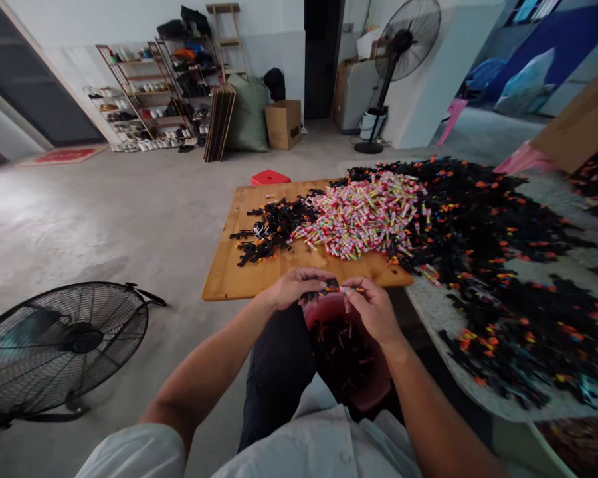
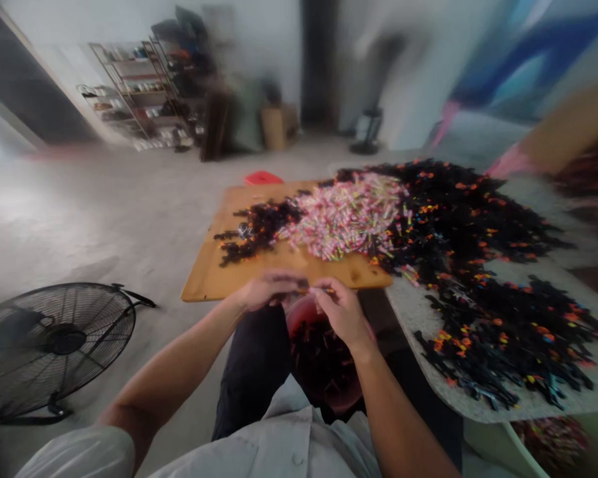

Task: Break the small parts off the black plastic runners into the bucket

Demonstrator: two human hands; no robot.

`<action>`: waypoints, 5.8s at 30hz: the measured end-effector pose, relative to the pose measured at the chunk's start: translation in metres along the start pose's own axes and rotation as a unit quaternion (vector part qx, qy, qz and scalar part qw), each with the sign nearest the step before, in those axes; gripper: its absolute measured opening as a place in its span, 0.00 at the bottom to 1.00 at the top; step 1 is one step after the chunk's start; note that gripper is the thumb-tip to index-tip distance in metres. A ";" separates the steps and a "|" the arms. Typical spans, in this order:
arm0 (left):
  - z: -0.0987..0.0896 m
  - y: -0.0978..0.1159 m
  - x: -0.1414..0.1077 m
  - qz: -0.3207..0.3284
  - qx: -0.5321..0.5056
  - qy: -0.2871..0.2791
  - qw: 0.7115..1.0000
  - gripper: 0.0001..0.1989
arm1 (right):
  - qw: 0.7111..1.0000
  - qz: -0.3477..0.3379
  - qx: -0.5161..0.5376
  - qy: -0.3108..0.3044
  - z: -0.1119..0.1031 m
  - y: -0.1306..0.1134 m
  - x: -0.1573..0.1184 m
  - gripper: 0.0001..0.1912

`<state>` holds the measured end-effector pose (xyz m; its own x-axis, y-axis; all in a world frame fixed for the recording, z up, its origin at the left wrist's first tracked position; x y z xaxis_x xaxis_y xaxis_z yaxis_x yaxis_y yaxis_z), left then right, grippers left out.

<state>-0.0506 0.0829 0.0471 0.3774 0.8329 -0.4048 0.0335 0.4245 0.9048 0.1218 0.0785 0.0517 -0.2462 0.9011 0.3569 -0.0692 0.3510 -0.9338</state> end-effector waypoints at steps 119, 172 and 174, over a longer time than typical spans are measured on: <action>-0.201 0.032 0.039 -0.010 0.693 0.262 0.672 0.23 | 0.857 0.010 -0.500 -0.124 0.073 0.100 0.131 0.14; 0.029 0.040 -0.020 0.042 0.328 -0.052 0.942 0.19 | 0.998 0.042 0.042 -0.008 0.005 -0.004 0.013 0.20; 0.027 0.040 -0.019 0.054 0.335 -0.032 0.940 0.16 | 0.999 0.040 0.007 -0.025 0.005 -0.009 0.014 0.21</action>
<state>-0.0319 0.0745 0.0947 0.4667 0.8257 -0.3169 0.5586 0.0026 0.8294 0.1147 0.0864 0.0648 -0.2995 0.9124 0.2789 -0.0603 0.2737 -0.9599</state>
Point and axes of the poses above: each hand's wrist, its own x-axis towards the middle knuckle, its own z-axis out of the palm, y = z × x, the point moved 9 cm from there along x, towards the middle knuckle, and after that the axes turned 14 degrees about -z, right-handed, at the moved point
